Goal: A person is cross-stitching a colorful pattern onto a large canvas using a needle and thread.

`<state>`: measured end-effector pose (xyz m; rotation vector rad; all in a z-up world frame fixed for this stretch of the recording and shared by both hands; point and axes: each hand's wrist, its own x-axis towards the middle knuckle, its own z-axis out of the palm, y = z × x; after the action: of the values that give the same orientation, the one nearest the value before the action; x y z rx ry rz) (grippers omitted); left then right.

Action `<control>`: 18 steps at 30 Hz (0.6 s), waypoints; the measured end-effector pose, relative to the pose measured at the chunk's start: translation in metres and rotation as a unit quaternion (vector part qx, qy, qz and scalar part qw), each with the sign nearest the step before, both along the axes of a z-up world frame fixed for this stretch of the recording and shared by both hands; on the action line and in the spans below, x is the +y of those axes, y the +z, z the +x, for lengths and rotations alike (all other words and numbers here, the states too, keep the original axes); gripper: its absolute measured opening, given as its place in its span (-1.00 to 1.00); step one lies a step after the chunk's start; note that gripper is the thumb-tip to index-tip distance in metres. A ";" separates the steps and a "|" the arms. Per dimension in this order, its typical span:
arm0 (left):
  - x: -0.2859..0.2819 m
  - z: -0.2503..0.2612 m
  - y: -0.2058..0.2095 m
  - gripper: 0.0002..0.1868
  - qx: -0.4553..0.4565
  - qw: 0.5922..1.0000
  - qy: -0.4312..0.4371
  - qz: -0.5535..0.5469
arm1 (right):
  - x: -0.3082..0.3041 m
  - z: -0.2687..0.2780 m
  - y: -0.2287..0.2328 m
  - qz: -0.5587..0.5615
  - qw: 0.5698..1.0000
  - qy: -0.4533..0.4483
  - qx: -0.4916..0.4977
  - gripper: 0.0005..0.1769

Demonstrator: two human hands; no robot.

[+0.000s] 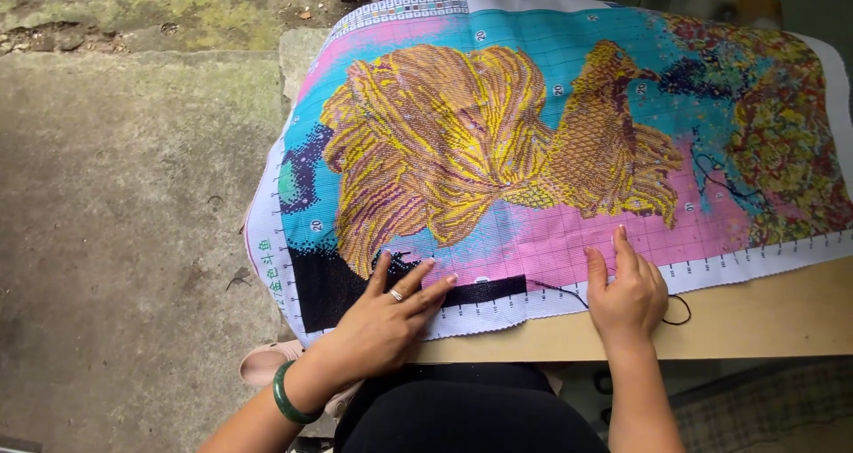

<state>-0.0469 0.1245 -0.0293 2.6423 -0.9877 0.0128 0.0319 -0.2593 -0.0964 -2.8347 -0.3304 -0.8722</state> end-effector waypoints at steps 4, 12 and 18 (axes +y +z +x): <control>-0.026 0.016 -0.001 -0.66 -0.071 0.993 -0.027 -0.089 | 0.000 0.001 0.000 -0.006 1.000 0.000 -0.008 -0.51; -0.059 0.037 -0.032 -0.19 0.005 0.997 -0.050 -0.054 | 0.002 0.002 0.002 -0.003 1.000 -0.005 -0.004 -0.49; -0.039 0.039 -0.007 -0.19 0.091 0.995 -0.049 -0.008 | 0.001 0.000 0.002 0.001 1.000 -0.006 0.005 -0.48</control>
<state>-0.0084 0.0853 -0.0361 2.5236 -1.0478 -0.2383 0.0320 -0.2586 -0.0943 -2.8415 -0.3115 -0.8597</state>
